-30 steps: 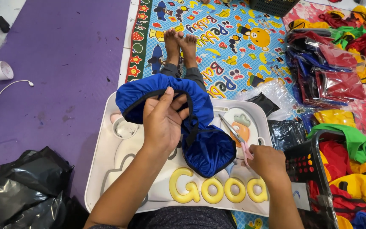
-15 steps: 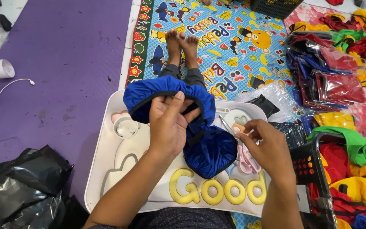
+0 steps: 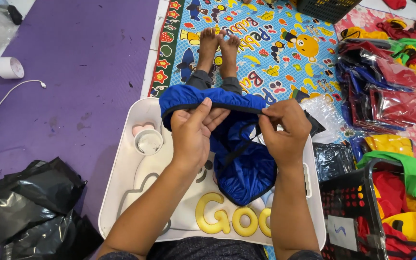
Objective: Trimming loose threads from a blue fabric item using scissors while sitting on the floor.
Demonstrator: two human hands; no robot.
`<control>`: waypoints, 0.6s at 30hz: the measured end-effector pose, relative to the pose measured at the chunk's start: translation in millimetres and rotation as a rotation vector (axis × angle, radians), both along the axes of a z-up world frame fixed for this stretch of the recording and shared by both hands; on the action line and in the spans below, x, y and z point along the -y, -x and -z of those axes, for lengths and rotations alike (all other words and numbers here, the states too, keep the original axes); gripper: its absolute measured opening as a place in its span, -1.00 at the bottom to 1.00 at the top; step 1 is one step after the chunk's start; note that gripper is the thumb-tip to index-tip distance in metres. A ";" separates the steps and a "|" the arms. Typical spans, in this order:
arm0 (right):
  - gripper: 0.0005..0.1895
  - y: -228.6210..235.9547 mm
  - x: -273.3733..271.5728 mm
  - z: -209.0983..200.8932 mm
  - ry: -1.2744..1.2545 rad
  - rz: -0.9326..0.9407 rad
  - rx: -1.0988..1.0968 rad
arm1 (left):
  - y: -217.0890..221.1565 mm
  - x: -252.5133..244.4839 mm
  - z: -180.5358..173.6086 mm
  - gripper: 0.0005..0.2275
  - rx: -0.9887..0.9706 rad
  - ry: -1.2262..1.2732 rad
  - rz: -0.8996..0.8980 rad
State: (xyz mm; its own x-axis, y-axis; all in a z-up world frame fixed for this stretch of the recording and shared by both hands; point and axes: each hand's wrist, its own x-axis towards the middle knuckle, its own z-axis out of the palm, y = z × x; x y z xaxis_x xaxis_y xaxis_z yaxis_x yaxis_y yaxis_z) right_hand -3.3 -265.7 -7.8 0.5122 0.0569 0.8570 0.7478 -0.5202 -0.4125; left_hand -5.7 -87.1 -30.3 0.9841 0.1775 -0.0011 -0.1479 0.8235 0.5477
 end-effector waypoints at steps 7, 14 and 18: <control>-0.82 -13.6 26.5 13.9 -0.029 -0.028 0.026 | -4.2 -0.3 9.0 -0.84 0.009 -0.051 0.015; -0.84 -5.6 56.6 6.3 -0.068 -0.171 -0.147 | -1.7 -5.6 -0.3 -0.84 0.089 -0.173 0.083; -0.83 1.1 54.7 -0.1 -0.037 -0.189 -0.174 | -0.2 -9.5 -2.8 -0.81 0.135 -0.313 0.079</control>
